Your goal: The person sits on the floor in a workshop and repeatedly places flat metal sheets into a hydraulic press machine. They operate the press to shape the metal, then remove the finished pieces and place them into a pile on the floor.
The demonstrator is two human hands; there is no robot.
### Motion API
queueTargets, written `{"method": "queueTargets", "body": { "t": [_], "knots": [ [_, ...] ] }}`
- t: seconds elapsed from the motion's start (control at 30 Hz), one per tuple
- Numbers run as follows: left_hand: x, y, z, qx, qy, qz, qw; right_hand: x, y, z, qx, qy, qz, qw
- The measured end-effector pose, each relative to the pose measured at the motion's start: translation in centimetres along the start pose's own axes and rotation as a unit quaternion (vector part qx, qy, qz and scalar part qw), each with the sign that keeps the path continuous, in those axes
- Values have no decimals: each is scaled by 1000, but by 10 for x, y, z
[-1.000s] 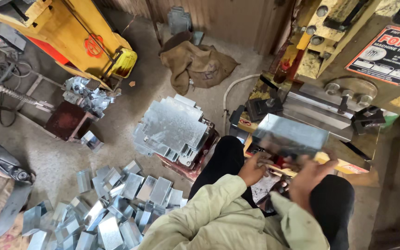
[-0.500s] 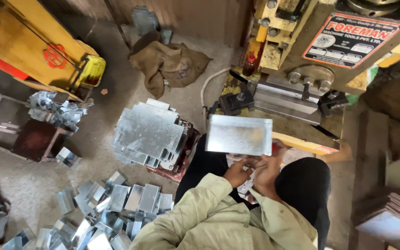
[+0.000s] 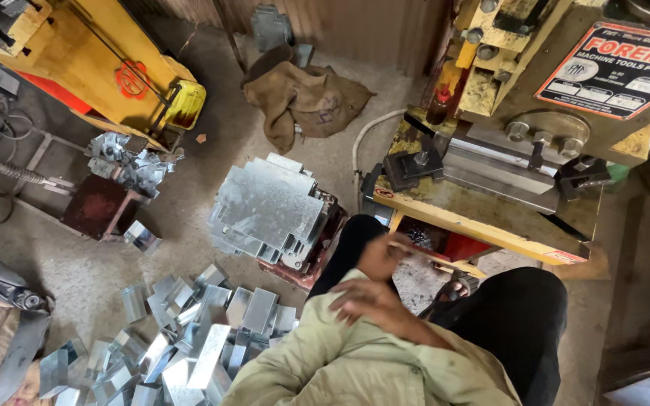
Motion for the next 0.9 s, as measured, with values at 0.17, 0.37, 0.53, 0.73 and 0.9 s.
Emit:
{"method": "queueTargets", "body": {
  "t": [0.17, 0.37, 0.53, 0.73, 0.9],
  "knots": [
    [-49, 32, 137, -173, 171, -18, 970, 40, -10, 114, 14, 242, 69, 968],
    [-102, 24, 236, -395, 244, -30, 885, 84, 31, 188, -60, 368, 19, 928],
    [-66, -38, 246, -561, 139, 111, 808, 84, 46, 212, -95, 366, 45, 925],
    [17, -39, 249, -588, 127, 122, 790, 79, 60, 220, -113, 357, 35, 927],
    [81, -27, 293, -571, 260, 161, 762, 74, 68, 220, -137, 330, 32, 934]
  ]
}}
Point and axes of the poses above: each hand's wrist, its own x-axis away from the middle knuckle, its own z-axis out of the back of the hand, y = z × x, the point moved 9 cm from there along -x, towards the middle knuckle, and after that the axes turned 10 degrees about -x, right-handed, at the moved point
